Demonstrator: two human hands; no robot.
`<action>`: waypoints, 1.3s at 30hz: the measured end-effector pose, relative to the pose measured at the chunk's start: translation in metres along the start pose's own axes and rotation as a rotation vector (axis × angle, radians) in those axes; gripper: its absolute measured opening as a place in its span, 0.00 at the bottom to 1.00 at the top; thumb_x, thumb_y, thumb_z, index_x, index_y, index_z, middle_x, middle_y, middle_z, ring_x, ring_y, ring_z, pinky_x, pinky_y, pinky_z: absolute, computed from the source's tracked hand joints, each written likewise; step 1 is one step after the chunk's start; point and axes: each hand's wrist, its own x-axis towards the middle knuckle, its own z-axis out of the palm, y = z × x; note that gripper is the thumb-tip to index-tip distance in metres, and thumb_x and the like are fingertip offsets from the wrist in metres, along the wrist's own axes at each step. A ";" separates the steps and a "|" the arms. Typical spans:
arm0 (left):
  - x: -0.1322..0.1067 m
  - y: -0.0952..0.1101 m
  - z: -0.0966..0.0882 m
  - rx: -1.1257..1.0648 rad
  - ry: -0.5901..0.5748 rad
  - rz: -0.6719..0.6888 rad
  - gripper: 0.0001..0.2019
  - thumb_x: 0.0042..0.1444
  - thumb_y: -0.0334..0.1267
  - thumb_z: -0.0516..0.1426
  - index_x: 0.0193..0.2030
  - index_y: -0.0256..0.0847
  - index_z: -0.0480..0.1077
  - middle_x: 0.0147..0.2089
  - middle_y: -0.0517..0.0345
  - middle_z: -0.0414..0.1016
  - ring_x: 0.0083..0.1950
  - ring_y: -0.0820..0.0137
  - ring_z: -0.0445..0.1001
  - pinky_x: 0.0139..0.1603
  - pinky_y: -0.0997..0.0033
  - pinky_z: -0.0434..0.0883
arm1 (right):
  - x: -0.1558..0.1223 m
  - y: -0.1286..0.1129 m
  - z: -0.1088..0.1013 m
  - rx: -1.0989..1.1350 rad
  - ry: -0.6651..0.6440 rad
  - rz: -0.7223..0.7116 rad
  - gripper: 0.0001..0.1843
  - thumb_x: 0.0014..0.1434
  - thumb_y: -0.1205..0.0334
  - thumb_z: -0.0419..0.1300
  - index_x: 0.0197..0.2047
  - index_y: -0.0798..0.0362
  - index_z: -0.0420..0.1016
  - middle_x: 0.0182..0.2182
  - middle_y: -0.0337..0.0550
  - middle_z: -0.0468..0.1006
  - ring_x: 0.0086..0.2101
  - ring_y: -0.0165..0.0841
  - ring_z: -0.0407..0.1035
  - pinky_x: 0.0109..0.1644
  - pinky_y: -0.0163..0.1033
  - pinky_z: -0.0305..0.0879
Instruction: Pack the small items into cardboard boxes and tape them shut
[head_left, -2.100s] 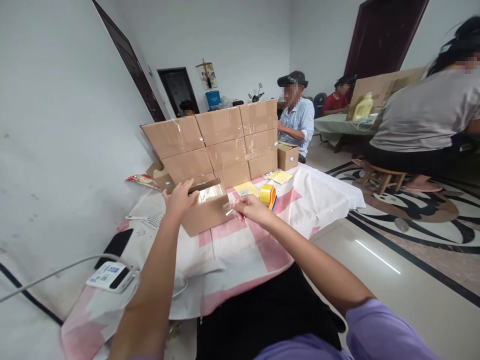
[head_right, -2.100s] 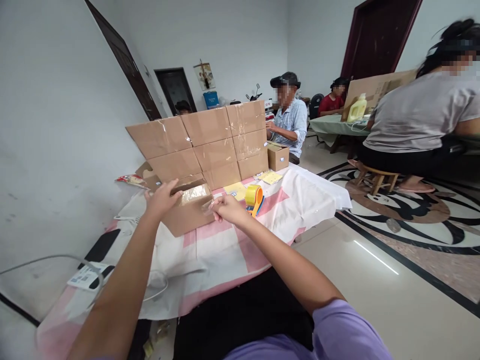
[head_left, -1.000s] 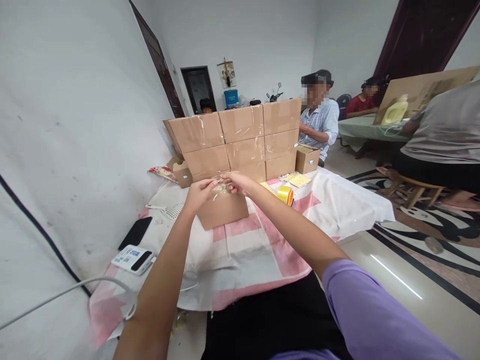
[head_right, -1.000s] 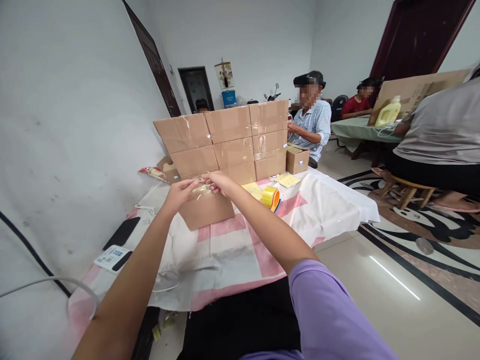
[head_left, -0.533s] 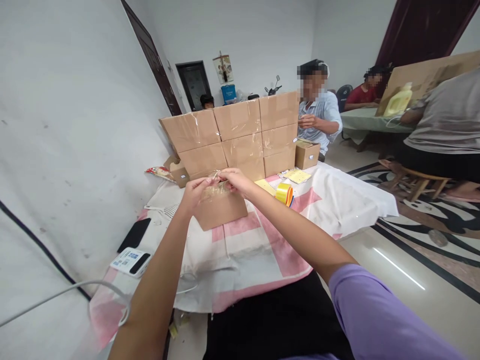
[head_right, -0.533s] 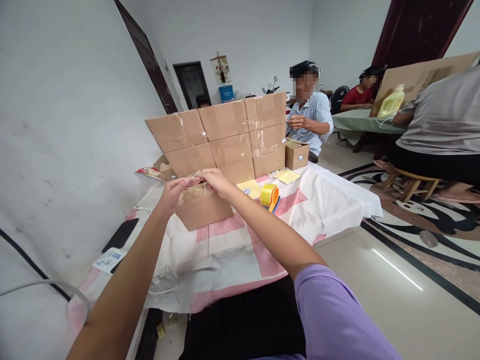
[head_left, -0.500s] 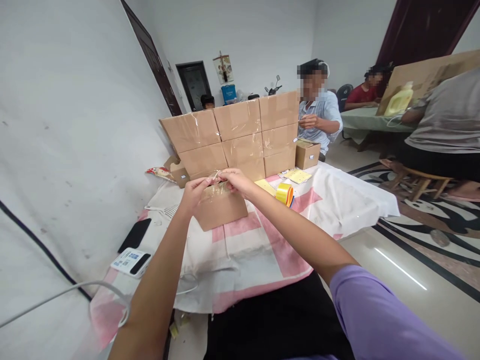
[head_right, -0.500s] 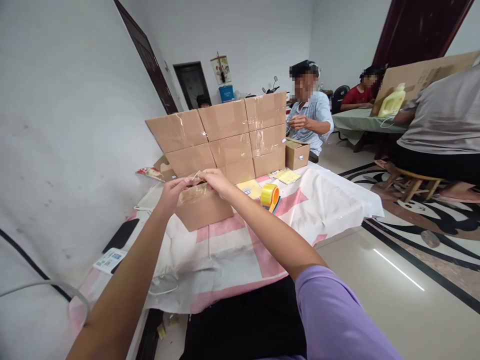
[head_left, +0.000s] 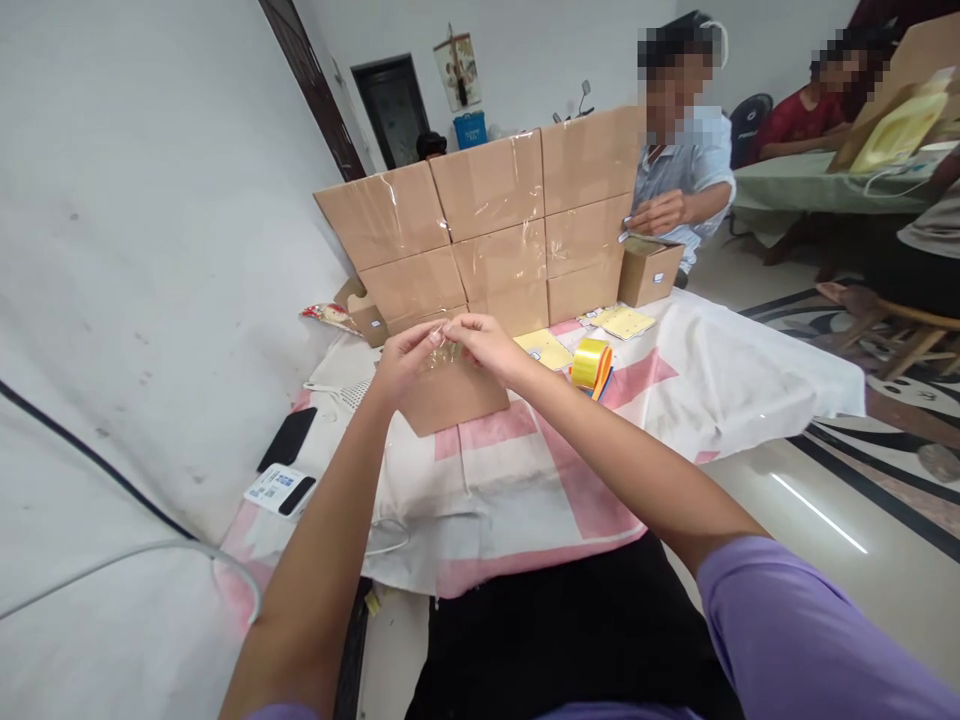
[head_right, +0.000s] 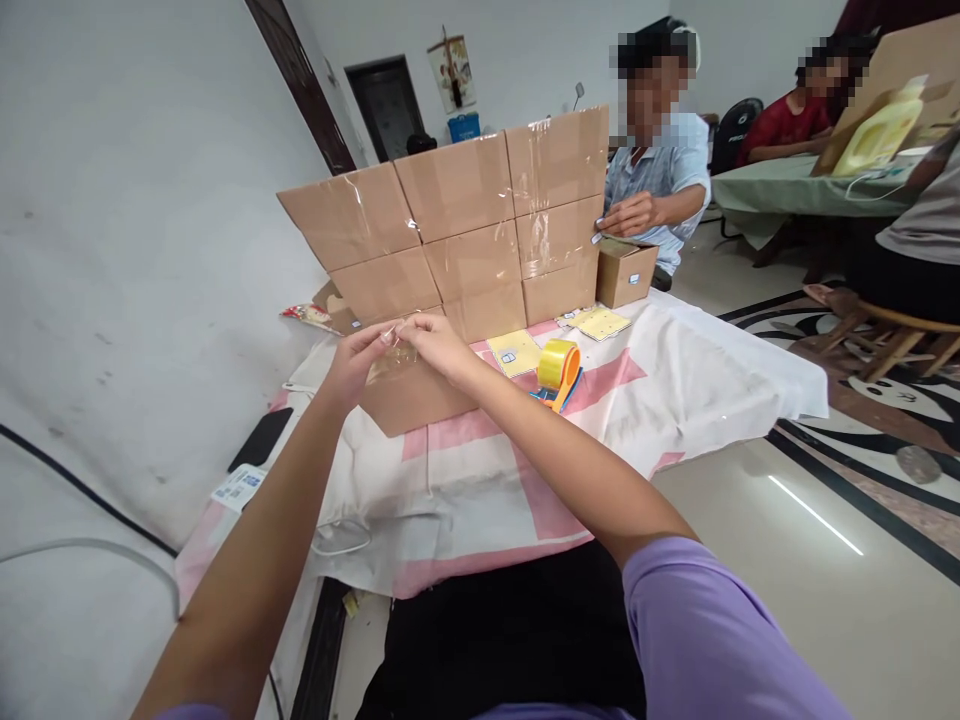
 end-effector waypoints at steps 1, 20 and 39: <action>0.000 -0.001 0.001 0.001 -0.001 -0.004 0.25 0.55 0.57 0.64 0.52 0.41 0.80 0.55 0.49 0.81 0.59 0.57 0.76 0.61 0.59 0.69 | -0.001 0.001 0.000 0.008 -0.012 0.035 0.13 0.63 0.65 0.58 0.25 0.53 0.68 0.18 0.29 0.59 0.18 0.23 0.52 0.21 0.30 0.44; -0.017 0.031 -0.012 0.091 -0.200 -0.195 0.32 0.62 0.66 0.49 0.39 0.39 0.80 0.39 0.50 0.82 0.45 0.61 0.77 0.44 0.65 0.70 | -0.022 0.008 -0.005 -0.302 -0.088 -0.340 0.11 0.64 0.57 0.59 0.33 0.53 0.77 0.39 0.42 0.70 0.43 0.34 0.65 0.48 0.38 0.62; -0.059 0.051 -0.005 0.006 -0.490 -0.290 0.26 0.48 0.64 0.64 0.22 0.40 0.73 0.25 0.56 0.71 0.29 0.68 0.69 0.29 0.70 0.69 | -0.098 -0.012 -0.012 -0.561 -0.323 -0.967 0.10 0.64 0.57 0.63 0.33 0.48 0.83 0.46 0.48 0.71 0.36 0.33 0.64 0.46 0.45 0.68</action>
